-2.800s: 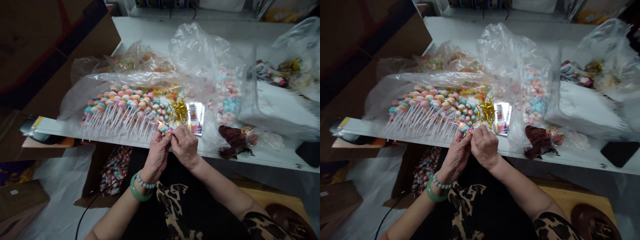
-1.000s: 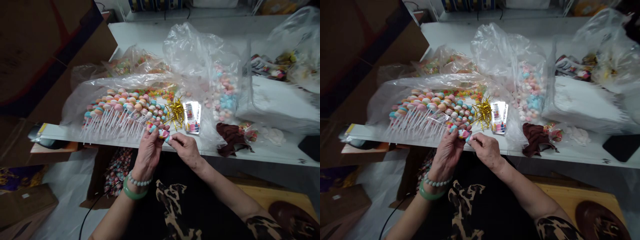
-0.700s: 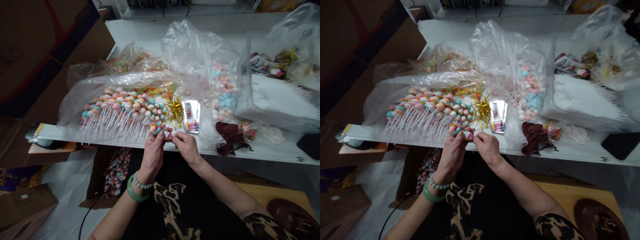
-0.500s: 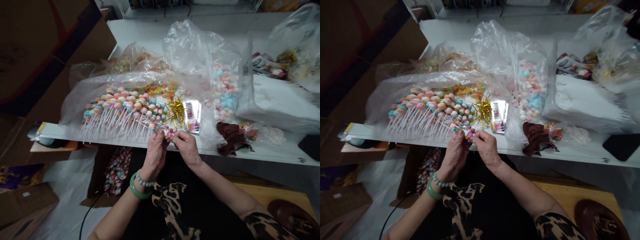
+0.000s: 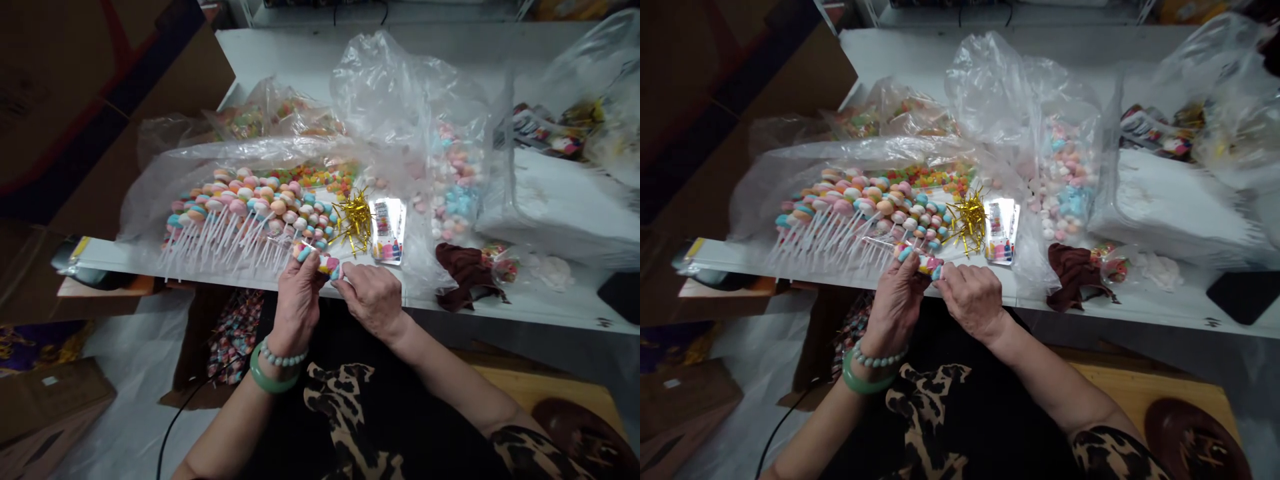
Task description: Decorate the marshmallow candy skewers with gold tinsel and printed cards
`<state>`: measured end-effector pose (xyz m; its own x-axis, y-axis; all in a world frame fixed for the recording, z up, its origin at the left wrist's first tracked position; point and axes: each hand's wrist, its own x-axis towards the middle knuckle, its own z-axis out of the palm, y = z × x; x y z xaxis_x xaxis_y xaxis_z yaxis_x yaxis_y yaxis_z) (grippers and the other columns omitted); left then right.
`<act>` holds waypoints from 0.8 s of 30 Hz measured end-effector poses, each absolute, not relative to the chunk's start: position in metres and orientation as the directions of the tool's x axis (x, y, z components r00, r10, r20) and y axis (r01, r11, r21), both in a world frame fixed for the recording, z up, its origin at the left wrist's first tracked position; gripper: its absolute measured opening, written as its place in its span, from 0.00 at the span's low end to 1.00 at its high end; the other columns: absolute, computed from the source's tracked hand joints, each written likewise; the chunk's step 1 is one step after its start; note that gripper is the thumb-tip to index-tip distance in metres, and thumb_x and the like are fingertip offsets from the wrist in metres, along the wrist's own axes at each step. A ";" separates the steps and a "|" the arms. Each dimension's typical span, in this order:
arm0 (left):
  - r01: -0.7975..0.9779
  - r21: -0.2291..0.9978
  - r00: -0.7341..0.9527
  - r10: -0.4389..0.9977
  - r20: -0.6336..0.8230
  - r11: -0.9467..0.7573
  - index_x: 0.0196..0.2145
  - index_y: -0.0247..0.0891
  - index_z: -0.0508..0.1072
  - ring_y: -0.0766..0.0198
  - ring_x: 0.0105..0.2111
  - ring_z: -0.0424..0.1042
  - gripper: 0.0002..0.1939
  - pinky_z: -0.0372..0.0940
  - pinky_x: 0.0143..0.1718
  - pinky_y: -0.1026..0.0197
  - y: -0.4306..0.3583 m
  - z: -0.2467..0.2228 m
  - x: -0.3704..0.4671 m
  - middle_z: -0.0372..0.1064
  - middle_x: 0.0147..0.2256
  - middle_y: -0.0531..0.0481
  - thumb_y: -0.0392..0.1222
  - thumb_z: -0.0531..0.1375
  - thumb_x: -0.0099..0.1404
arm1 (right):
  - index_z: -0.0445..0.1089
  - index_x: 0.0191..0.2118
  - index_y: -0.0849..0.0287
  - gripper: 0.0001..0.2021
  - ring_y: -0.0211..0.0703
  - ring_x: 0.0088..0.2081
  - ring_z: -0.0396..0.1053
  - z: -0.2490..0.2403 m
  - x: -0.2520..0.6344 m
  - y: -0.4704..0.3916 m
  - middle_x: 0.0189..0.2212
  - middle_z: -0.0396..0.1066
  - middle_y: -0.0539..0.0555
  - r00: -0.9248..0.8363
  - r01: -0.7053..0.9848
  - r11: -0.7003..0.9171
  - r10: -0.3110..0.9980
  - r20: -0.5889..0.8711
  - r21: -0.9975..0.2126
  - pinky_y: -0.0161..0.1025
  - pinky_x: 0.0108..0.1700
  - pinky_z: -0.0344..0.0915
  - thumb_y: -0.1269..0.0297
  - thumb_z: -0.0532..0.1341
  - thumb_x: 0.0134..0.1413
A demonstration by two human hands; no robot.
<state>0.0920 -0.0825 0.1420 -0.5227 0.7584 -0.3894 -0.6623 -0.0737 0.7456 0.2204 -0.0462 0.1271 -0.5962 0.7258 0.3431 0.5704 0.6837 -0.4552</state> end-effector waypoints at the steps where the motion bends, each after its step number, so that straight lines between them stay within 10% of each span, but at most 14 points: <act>1: -0.658 0.749 -0.523 0.760 -0.386 -0.072 0.34 0.35 0.76 0.70 0.27 0.71 0.14 0.65 0.30 0.68 -0.082 0.141 0.093 0.75 0.30 0.53 0.42 0.71 0.51 | 0.73 0.39 0.61 0.14 0.42 0.30 0.66 0.128 0.220 -0.047 0.26 0.73 0.56 -0.603 0.583 0.698 0.715 0.355 -0.417 0.38 0.34 0.53 0.56 0.55 0.64; 11: -0.502 0.859 -0.600 0.756 -0.263 -0.100 0.37 0.36 0.77 0.67 0.35 0.71 0.13 0.65 0.42 0.63 -0.087 0.132 0.099 0.75 0.36 0.50 0.45 0.68 0.56 | 0.71 0.30 0.54 0.13 0.38 0.26 0.66 0.131 0.215 -0.042 0.24 0.73 0.49 -0.506 0.578 0.418 0.857 0.094 -0.701 0.35 0.30 0.52 0.60 0.55 0.63; 18: -0.670 0.742 -0.456 0.802 -0.386 -0.025 0.29 0.34 0.74 0.70 0.28 0.69 0.13 0.66 0.37 0.65 -0.087 0.127 0.106 0.72 0.28 0.53 0.48 0.67 0.57 | 0.72 0.30 0.59 0.13 0.42 0.27 0.66 0.123 0.212 -0.049 0.23 0.72 0.55 -0.572 0.617 0.653 0.755 0.320 -0.440 0.39 0.33 0.52 0.66 0.53 0.62; 24: -0.755 0.655 -0.389 0.823 -0.414 -0.028 0.32 0.35 0.75 0.69 0.31 0.71 0.12 0.67 0.40 0.64 -0.086 0.128 0.095 0.73 0.31 0.52 0.47 0.67 0.57 | 0.73 0.41 0.55 0.08 0.41 0.35 0.71 0.130 0.218 -0.043 0.36 0.76 0.52 -0.527 0.426 0.365 0.844 0.101 -0.828 0.34 0.37 0.60 0.63 0.56 0.62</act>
<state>0.0952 -0.0861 0.1275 -0.3892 0.8230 -0.4138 -0.7554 -0.0281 0.6546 0.2179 -0.0427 0.1304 -0.5273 0.8437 0.1007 0.4262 0.3651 -0.8277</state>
